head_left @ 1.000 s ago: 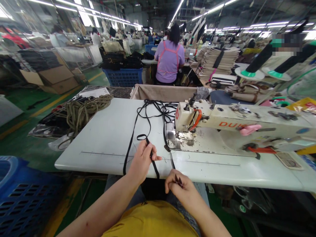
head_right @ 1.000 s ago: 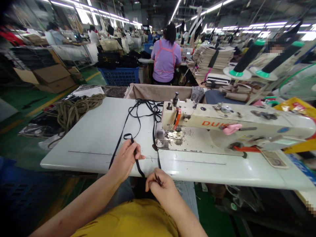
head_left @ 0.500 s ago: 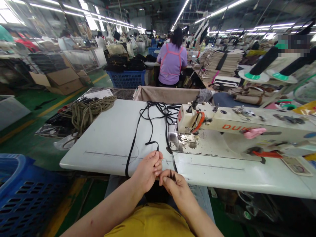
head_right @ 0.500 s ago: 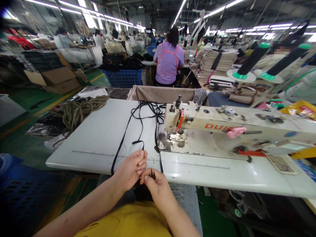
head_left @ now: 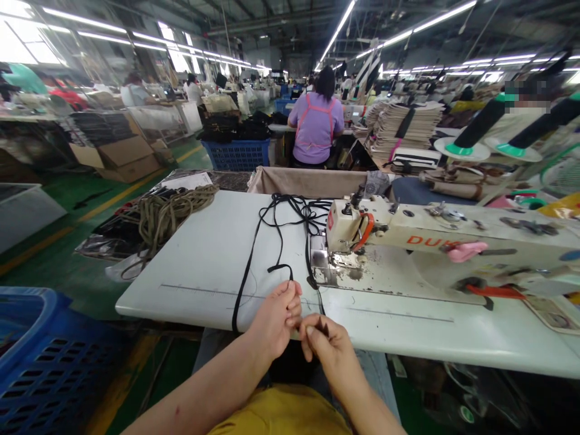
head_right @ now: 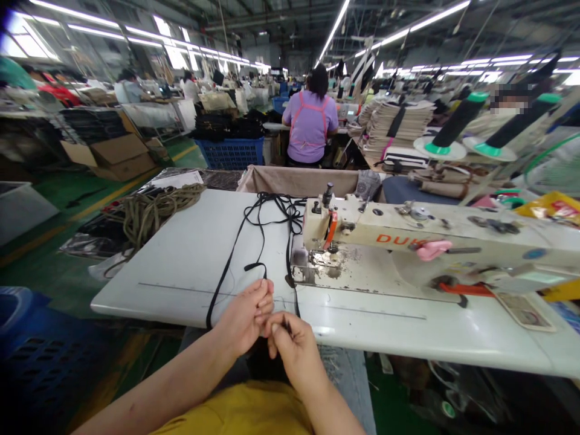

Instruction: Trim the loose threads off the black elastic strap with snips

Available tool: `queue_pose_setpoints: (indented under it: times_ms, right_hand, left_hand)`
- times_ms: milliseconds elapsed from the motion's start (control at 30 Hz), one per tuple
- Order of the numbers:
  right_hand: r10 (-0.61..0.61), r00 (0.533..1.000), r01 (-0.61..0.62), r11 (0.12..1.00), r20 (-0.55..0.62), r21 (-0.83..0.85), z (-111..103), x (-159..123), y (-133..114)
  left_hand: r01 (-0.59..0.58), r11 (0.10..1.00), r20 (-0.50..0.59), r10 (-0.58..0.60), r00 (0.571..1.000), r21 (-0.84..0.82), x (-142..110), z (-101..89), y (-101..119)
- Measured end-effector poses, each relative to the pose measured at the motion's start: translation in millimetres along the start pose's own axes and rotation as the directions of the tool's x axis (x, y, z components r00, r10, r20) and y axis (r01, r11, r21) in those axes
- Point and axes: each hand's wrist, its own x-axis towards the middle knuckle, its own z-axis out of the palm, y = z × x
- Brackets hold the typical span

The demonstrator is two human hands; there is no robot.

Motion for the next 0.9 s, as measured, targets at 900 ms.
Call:
queue_pose_setpoints:
  times_ms: [900]
  right_hand:
    - [-0.163, 0.984, 0.178, 0.89, 0.071, -0.421, -11, -6, -24]
  left_hand:
    - [-0.144, 0.982, 0.026, 0.148, 0.989, -0.118, -11, 37.1, 53]
